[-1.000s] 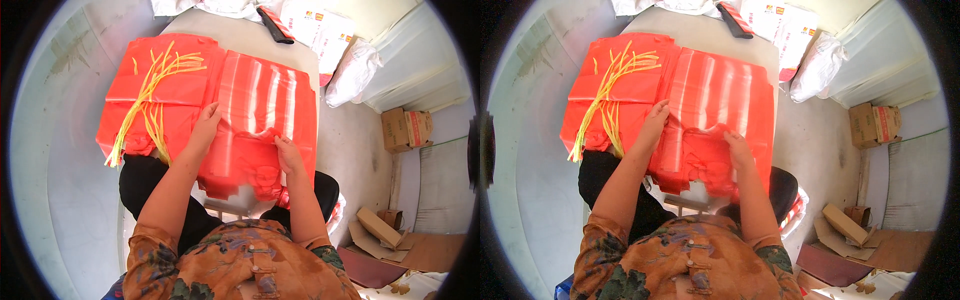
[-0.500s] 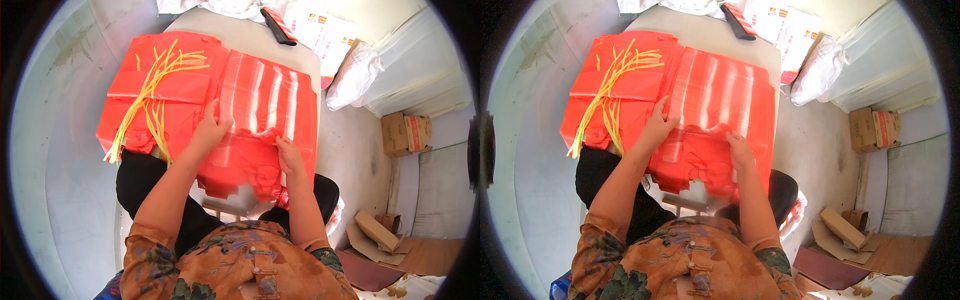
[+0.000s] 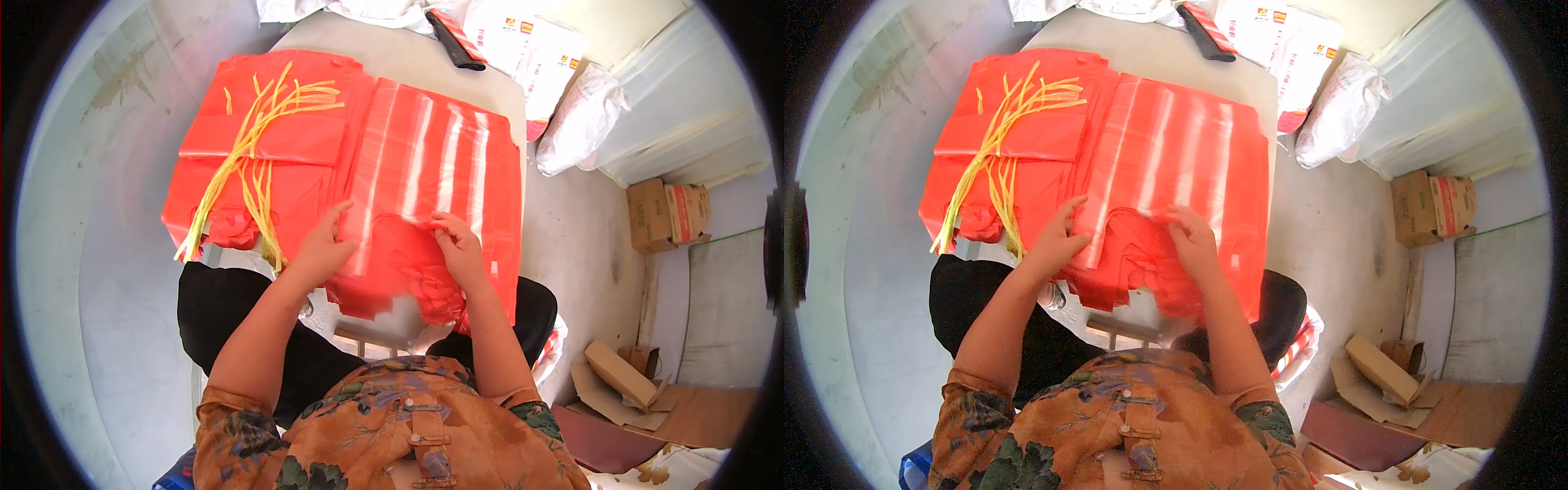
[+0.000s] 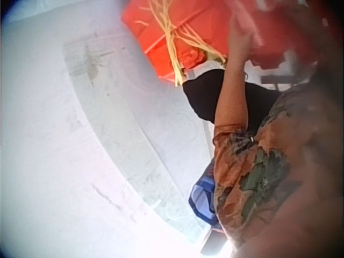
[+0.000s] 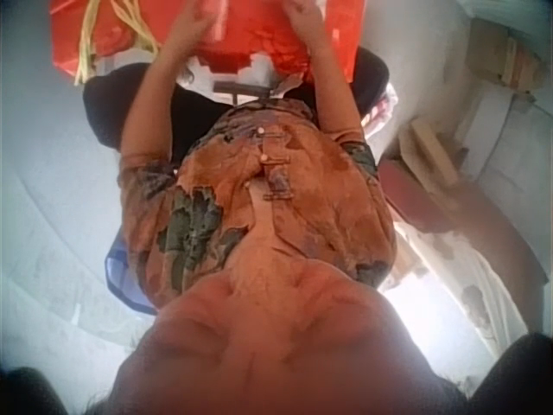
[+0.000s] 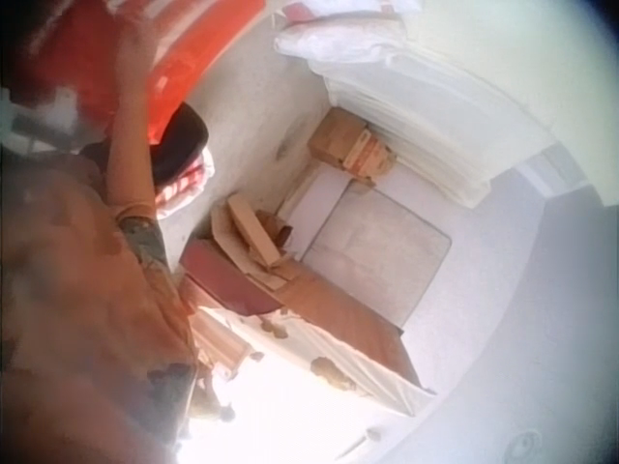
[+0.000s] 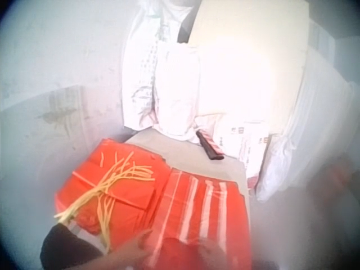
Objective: The person folds red paper sheets, stacks them, and secures the bundle with a yellow tie.
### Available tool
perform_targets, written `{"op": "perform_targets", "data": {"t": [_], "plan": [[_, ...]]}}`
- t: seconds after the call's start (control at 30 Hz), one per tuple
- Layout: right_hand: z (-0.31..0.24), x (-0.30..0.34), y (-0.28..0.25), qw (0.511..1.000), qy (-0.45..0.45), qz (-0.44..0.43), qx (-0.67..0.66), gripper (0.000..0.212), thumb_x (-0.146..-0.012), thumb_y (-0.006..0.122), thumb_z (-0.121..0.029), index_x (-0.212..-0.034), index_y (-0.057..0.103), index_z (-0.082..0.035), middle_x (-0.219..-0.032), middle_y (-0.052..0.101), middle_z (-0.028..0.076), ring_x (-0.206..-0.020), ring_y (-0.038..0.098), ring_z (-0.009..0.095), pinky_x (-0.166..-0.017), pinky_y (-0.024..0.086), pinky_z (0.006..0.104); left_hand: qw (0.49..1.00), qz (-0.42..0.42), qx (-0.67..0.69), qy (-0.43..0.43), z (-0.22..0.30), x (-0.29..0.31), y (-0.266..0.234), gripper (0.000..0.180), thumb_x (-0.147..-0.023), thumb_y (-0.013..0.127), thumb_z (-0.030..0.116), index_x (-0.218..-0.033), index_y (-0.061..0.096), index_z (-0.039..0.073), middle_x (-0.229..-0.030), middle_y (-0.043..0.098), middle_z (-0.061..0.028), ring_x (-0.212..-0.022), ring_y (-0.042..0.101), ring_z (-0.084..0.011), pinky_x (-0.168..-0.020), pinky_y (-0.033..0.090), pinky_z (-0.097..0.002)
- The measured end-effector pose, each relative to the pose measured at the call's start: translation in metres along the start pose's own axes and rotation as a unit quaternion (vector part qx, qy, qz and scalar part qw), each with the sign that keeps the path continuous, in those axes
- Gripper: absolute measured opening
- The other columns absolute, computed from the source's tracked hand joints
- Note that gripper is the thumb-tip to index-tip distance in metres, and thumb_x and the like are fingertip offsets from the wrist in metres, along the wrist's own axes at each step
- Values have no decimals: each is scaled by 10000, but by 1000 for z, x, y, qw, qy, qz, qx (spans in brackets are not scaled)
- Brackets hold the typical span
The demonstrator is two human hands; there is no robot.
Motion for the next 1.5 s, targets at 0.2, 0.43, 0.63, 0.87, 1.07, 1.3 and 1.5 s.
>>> {"op": "perform_targets", "data": {"t": [0.2, 0.43, 0.63, 0.87, 1.07, 1.3, 1.5], "plan": [[-37, 4, 3, 994, -87, 42, 48, 158, -979, 617, -48, -1091, 728, -33, -1261, 674, 107, -1184, 606, 242, -980, 495, 346, 992, 14, 120, 43, 31, 7, -20, 492, -882, 589, -14, -1372, 570, 38, -1043, 647, -34, -908, 595, -77, -814, 500, -239], [-25, 28, 23, 970, -148, -35, 190, 211, -832, 708, -3, -1031, 753, -57, -1186, 676, 130, -1132, 602, 337, -963, 502, 403, 985, -34, -171, -16, 41, 25, -28, 359, -876, 622, 81, -1231, 668, 58, -821, 636, -44, -756, 595, -120, -703, 486, -286], [-35, 30, 24, 962, -173, -11, 210, 233, -765, 718, 19, -974, 758, -76, -985, 656, 89, -951, 599, 310, -806, 514, 401, 980, -9, -194, 54, 67, 9, -10, 384, -887, 650, 170, -1260, 649, 76, -818, 622, -107, -750, 622, -214, -715, 502, -345], [-33, 33, 30, 934, -235, 10, 267, 211, -735, 700, -4, -917, 742, -102, -874, 645, 38, -808, 603, 263, -725, 504, 403, 939, -111, -313, 87, 71, -39, 51, 604, -963, 613, 313, -1484, 436, 65, -921, 707, -210, -902, 683, -388, -791, 524, -481], [-35, 35, 27, 934, -241, 16, 264, 204, -730, 691, -9, -912, 734, -93, -870, 641, 39, -803, 607, 261, -706, 507, 389, 984, -91, -150, 39, 59, -44, 57, 423, -987, 547, 184, -1384, 536, 40, -963, 701, -215, -942, 673, -402, -861, 525, -470], [-45, 27, 21, 960, -179, 11, 215, 122, -814, 700, -46, -928, 740, -65, -882, 669, 90, -846, 639, 308, -738, 529, 424, 870, -115, -350, 327, 41, -46, 62, 301, -829, 657, -14, -1128, 687, 12, -1122, 692, -141, -1059, 631, -333, -950, 509, -416], [-44, 14, 12, 980, -111, 2, 165, 139, -879, 703, -74, -1013, 736, -53, -972, 699, 117, -916, 641, 334, -792, 533, 425, 865, -89, -357, 341, 53, -36, 78, 220, -820, 650, 19, -1026, 724, 35, -1125, 690, -103, -1091, 605, -338, -971, 505, -420]]}}
Point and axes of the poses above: each hand's wrist, its own x-axis away from the middle knuckle, its own y-axis out of the palm, z = x × y, the point moved 3 cm from there along -x, towards the middle knuckle
